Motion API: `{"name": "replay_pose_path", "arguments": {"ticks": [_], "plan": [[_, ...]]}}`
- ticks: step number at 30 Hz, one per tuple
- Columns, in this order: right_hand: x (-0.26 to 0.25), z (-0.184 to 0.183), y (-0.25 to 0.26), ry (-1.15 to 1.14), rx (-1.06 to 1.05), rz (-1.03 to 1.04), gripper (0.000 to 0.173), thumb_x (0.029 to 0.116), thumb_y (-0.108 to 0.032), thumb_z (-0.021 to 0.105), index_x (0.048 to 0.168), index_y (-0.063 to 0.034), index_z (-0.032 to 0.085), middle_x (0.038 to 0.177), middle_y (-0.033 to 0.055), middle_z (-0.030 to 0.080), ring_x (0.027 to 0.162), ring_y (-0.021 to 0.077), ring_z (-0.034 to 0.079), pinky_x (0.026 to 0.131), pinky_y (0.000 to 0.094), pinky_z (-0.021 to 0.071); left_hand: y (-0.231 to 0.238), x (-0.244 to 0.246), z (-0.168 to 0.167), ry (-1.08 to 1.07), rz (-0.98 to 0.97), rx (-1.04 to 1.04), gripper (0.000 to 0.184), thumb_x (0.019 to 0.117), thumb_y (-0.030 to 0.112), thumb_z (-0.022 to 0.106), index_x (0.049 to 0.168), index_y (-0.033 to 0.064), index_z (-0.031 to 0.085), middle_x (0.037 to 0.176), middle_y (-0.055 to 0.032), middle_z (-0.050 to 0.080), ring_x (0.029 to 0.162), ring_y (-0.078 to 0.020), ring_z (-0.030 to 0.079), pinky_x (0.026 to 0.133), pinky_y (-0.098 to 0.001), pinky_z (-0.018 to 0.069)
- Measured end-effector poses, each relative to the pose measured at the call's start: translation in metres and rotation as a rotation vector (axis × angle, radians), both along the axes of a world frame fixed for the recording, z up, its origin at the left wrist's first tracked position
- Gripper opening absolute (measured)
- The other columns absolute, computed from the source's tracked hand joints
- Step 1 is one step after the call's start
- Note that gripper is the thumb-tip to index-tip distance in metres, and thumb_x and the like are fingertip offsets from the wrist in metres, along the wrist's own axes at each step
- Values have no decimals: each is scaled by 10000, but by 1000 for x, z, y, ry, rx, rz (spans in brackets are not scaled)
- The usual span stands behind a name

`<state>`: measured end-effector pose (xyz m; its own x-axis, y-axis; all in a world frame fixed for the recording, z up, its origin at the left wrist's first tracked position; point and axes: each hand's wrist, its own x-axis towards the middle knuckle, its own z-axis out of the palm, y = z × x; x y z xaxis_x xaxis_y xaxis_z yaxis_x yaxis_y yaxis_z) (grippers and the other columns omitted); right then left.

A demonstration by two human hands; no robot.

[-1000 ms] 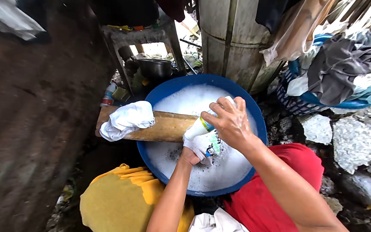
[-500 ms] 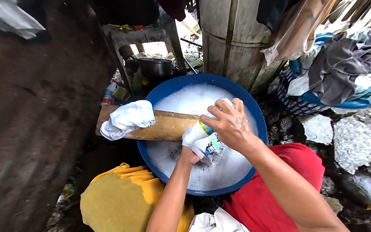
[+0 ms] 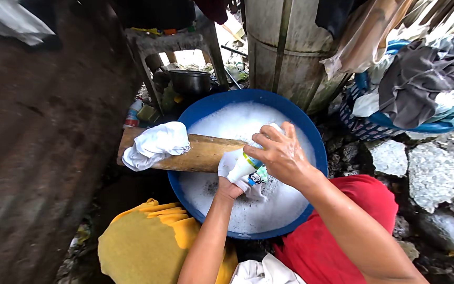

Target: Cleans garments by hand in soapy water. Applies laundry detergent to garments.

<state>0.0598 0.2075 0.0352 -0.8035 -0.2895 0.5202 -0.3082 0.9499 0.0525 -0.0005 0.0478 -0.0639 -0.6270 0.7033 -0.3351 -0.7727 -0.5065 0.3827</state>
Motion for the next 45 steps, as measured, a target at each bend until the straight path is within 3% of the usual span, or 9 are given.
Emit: {"name": "replay_pose_path", "arguments": {"ticks": [6,15,26,29,34,38,41,43,45], "plan": [[1,0,1,-28,8,3,386,791,111,680,1045,-169,757,1006,107,718,1068,372,650,881,593,438,0,-2,-1,-50,-6,-21,748,979,739,145,1013,198,661,921,-46,728,838,-188,714,682,-384,601],[2,8,16,-56,69,-162,339,809,143,666,1011,-117,744,958,142,707,1042,402,648,870,608,436,-1,-2,0,-80,14,-36,762,964,766,154,1039,202,662,928,-56,738,834,-199,727,675,-394,614],[0,4,12,55,37,-245,357,811,128,666,1031,-142,743,992,129,713,1058,389,649,883,597,426,-1,1,4,-73,-9,-95,764,982,737,107,1005,197,646,878,-48,729,797,-187,724,652,-378,611],[-2,2,15,96,39,-301,341,832,107,666,1040,-152,744,991,122,713,1068,373,647,894,584,416,-2,-1,-3,-14,-50,-27,763,976,755,160,1058,200,677,937,-58,738,855,-193,726,705,-390,616],[-2,4,15,76,34,-352,361,811,111,684,1050,-152,749,982,127,707,1063,386,647,885,596,426,0,1,3,18,-39,-90,762,988,741,129,1076,200,659,930,-51,734,841,-185,724,694,-381,615],[-1,5,28,-88,-143,-375,440,768,128,682,1118,-126,757,1058,200,716,1100,468,635,849,668,438,-6,1,19,99,-13,-89,752,1008,676,71,1008,200,653,878,-42,737,789,-166,722,655,-361,609],[4,18,37,-215,-374,-392,539,725,65,760,1224,-140,738,1160,202,701,1184,463,589,861,674,416,-22,-5,35,241,-9,-9,584,1015,643,296,987,219,697,890,-21,754,787,-133,732,670,-324,620],[6,25,41,-214,-479,-399,567,722,19,808,1261,-134,722,1214,196,691,1226,459,567,879,688,406,-35,-12,40,331,37,42,415,940,600,572,959,220,737,882,-17,763,778,-126,739,675,-312,627],[7,28,44,-206,-540,-403,585,729,-19,830,1291,-133,710,1247,186,686,1242,456,556,886,693,405,-38,-16,18,431,224,41,343,966,518,572,933,214,727,866,7,765,772,-94,731,679,-287,617]]}}
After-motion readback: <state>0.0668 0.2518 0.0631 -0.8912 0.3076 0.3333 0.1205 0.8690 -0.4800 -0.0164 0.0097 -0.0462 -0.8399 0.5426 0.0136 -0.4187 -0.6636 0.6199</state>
